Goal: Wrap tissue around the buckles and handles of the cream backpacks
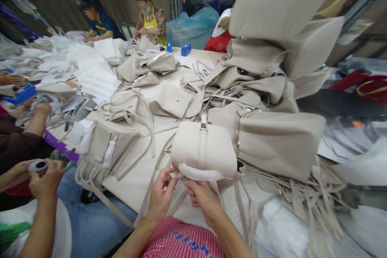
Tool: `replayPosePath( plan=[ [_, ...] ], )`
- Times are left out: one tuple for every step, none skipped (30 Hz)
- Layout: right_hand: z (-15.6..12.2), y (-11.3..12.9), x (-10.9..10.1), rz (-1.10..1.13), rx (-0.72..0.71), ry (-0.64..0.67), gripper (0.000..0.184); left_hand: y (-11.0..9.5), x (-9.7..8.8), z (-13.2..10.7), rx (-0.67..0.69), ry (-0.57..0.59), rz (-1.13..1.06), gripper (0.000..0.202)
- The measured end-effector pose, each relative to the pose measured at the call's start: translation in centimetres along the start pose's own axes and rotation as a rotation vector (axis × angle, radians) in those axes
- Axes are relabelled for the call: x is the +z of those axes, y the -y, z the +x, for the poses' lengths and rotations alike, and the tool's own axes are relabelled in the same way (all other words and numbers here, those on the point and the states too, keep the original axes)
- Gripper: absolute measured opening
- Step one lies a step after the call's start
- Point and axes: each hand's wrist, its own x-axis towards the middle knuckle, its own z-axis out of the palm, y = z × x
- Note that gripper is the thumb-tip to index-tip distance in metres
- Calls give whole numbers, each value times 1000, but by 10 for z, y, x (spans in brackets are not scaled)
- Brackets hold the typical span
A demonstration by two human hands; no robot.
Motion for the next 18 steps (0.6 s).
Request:
replayPosePath(
  plan=[
    [-2, 1, -1, 100, 46, 47, 32, -1, 1, 0, -12, 3, -7, 15],
    [-3, 2, -1, 185, 64, 89, 35, -1, 1, 0, -18, 2, -15, 12],
    [-4, 3, -1, 244, 60, 122, 37, -2, 1, 0, -22, -1, -24, 10],
    [-3, 3, 0, 267, 54, 135, 38, -3, 1, -1, -22, -6, -28, 9],
    [-2, 3, 1, 256, 53, 134, 38, -4, 1, -1, -16, -10, -27, 9],
    [-1, 3, 2, 224, 56, 122, 38, -4, 1, -1, -1, -13, -18, 9],
    [1, 2, 3, 179, 61, 101, 38, -4, 0, -2, 23, -12, -5, 11],
    [2, 1, 5, 132, 67, 73, 38, -3, 0, -2, 53, -10, 11, 14],
    [4, -1, 6, 92, 71, 44, 39, -3, -1, -3, 88, -5, 25, 16],
    [5, -3, 6, 64, 75, 21, 39, -2, -1, -3, 127, 0, 35, 19],
    [6, -4, 7, 42, 76, 6, 39, -1, -2, -3, 170, 8, 39, 21],
    [7, -6, 7, 24, 76, -6, 38, 0, -3, -3, 211, 16, 40, 23],
    [8, -7, 7, 8, 74, -15, 38, 0, -3, -2, 247, 26, 41, 24],
    [8, -8, 7, -3, 72, -24, 38, 0, -4, -2, 274, 36, 44, 25],
    [9, -9, 6, -11, 68, -33, 38, 0, -4, -2, 289, 45, 48, 26],
    [9, -10, 6, -19, 64, -42, 38, 0, -5, -1, 288, 52, 51, 26],
    [9, -10, 5, -26, 59, -48, 39, -1, -5, -1, 274, 56, 51, 26],
    [9, -10, 5, -33, 57, -49, 40, -2, -5, 0, 248, 57, 44, 26]
  ],
)
